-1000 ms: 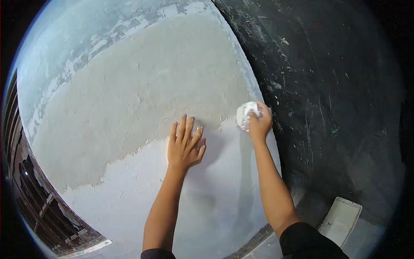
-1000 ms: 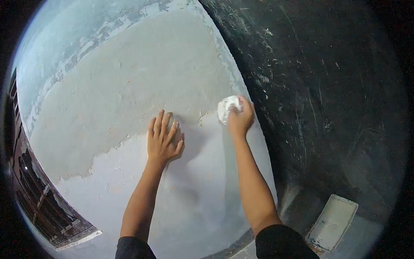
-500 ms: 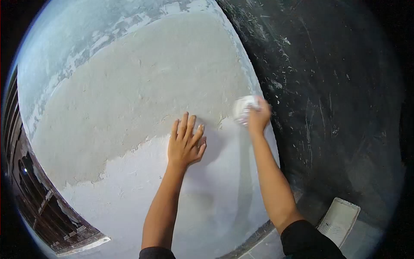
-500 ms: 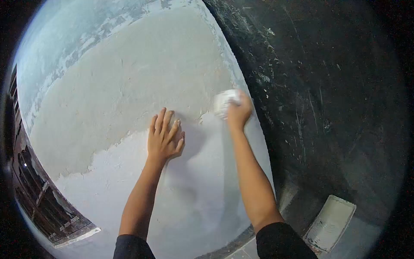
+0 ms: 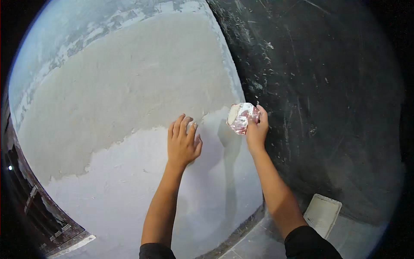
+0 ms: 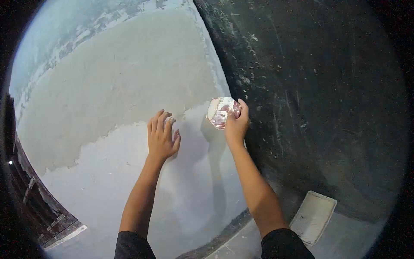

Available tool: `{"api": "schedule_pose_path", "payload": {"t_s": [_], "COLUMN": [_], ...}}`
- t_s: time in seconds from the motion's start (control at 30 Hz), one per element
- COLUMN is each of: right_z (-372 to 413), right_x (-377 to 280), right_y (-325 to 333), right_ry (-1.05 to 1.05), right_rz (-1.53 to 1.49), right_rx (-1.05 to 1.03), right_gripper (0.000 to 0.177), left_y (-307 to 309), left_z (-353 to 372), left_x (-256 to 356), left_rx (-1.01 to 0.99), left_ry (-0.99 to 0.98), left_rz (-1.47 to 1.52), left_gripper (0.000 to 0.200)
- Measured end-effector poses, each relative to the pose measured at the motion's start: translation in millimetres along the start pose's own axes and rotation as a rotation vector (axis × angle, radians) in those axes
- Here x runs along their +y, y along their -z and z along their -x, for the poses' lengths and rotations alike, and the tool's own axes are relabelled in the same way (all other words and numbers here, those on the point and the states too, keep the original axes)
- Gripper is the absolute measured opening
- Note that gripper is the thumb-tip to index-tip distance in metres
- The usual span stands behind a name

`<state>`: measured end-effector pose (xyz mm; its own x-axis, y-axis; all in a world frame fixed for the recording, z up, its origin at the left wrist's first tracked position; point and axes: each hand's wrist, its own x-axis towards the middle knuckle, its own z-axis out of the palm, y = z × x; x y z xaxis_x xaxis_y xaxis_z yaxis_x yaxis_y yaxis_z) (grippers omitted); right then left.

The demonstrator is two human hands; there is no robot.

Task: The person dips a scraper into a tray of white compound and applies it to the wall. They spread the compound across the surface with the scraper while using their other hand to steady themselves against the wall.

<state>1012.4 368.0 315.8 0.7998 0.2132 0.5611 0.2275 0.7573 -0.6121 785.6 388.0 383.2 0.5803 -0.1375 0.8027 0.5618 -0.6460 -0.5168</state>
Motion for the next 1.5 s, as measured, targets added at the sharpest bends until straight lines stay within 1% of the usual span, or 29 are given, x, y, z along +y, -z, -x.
{"api": "schedule_pose_path", "payload": {"t_s": [0.07,0.1,0.13,0.2,0.23,0.3,0.33,0.4,0.43,0.5,0.53,0.6,0.63,0.67,0.7,0.83,0.87,0.9,0.97,1.03,1.1,1.17,1.2,1.23,1.27,1.33,1.37,1.43,1.5], "right_z": [5.2,7.9,8.6,8.6,9.7,10.5,10.6,11.4,11.2,13.1,14.0,18.7,21.2,14.4,18.2,15.5,14.6,16.0,15.7,12.6,7.7,11.6,13.3,14.7,18.1,11.9,31.9,45.4,52.1], "right_x": [3.5,-0.2,3.2,2.8,3.0,2.2,0.9,-0.3,1.6,-8.9,-14.5,-26.6,-34.6,-0.5,-10.5,-4.4,-5.8,-19.3,-18.0,-30.3,-46.7,-35.5,-35.7,-27.4,-24.6,-27.5,-5.4,16.8,19.9], "right_y": [15.4,25.5,35.6,57.6,68.4,92.8,106.0,134.8,148.3,172.7,184.8,209.9,220.7,146.8,113.2,123.6,128.6,128.9,126.7,115.1,99.9,110.9,113.0,118.9,124.7,117.8,153.2,190.7,206.7], "right_ry": [0.027,-0.014,-0.024,-0.037,-0.035,-0.101,-0.099,-0.108,-0.104,-0.090,-0.097,-0.225,-0.236,-0.259,-0.280,-0.359,-0.351,-0.356,-0.376,-0.406,-0.471,-0.494,-0.494,-0.405,-0.426,-0.559,-0.567,-0.418,-0.464], "right_rz": [-0.008,0.030,-0.028,0.028,0.055,-0.031,-0.005,-0.063,-0.033,0.123,0.144,0.203,0.223,0.250,0.254,0.246,0.257,0.302,0.358,0.424,0.598,0.617,0.606,0.754,0.771,0.737,0.747,0.996,1.053], "right_rx": [0.046,0.034,0.017,0.021,0.029,0.039,0.050,0.071,0.087,0.065,0.078,0.081,0.095,0.183,0.229,0.316,0.316,0.315,0.353,0.403,0.396,0.413,0.420,0.364,0.379,0.446,0.461,0.299,0.266], "right_gripper": [0.048,0.048,0.043,0.038,0.038,0.035,0.035,0.034,0.034,0.031,0.031,0.031,0.031,0.030,0.030,0.029,0.028,0.027,0.026,0.026,0.027,0.027,0.028,0.028,0.028,0.025,0.025,0.031,0.031], "left_y": [-12.6,-17.4,-24.8,-41.9,-49.5,-69.2,-78.9,-95.7,-104.3,-103.4,-101.8,-98.0,-95.9,-145.5,-144.3,-157.4,-158.8,-150.2,-153.5,-151.7,-150.1,-162.2,-162.2,-165.8,-170.0,-178.7,-188.6,-193.6,-192.4], "left_z": [1.5,0.8,2.7,10.0,14.2,25.7,30.9,39.4,42.3,41.4,40.5,39.5,38.7,39.9,33.7,25.4,22.8,20.3,18.1,10.8,6.9,18.7,19.4,22.0,23.9,24.9,50.7,67.6,84.2], "left_x": [20.1,32.2,45.2,74.1,87.7,118.2,133.5,163.9,177.1,200.6,213.1,240.8,254.3,178.1,146.5,157.8,161.9,165.0,160.7,152.3,144.3,149.7,145.5,144.5,142.7,135.6,161.0,173.3,178.4], "left_rx": [0.042,0.045,0.047,0.091,0.075,0.082,0.087,0.081,0.073,0.052,0.043,0.016,-0.002,-0.043,-0.072,-0.219,-0.235,-0.258,-0.304,-0.451,-0.507,-0.554,-0.610,-0.675,-0.703,-0.810,-0.824,-0.935,-0.979], "left_ry": [0.053,0.061,0.066,0.167,0.200,0.246,0.286,0.310,0.330,0.354,0.361,0.373,0.381,0.347,0.333,0.369,0.370,0.401,0.399,0.419,0.407,0.409,0.411,0.411,0.410,0.389,0.383,0.419,0.413], "left_rz": [0.119,0.190,0.211,0.363,0.409,0.472,0.508,0.580,0.629,0.688,0.725,0.787,0.810,0.909,0.963,1.041,1.060,1.092,1.123,1.200,1.239,1.284,1.299,1.313,1.331,1.368,1.381,1.381,1.384], "left_gripper": [0.037,0.037,0.037,0.038,0.040,0.041,0.041,0.042,0.041,0.039,0.039,0.039,0.038,0.038,0.039,0.041,0.041,0.041,0.042,0.042,0.042,0.043,0.044,0.045,0.045,0.049,0.049,0.052,0.054]}}
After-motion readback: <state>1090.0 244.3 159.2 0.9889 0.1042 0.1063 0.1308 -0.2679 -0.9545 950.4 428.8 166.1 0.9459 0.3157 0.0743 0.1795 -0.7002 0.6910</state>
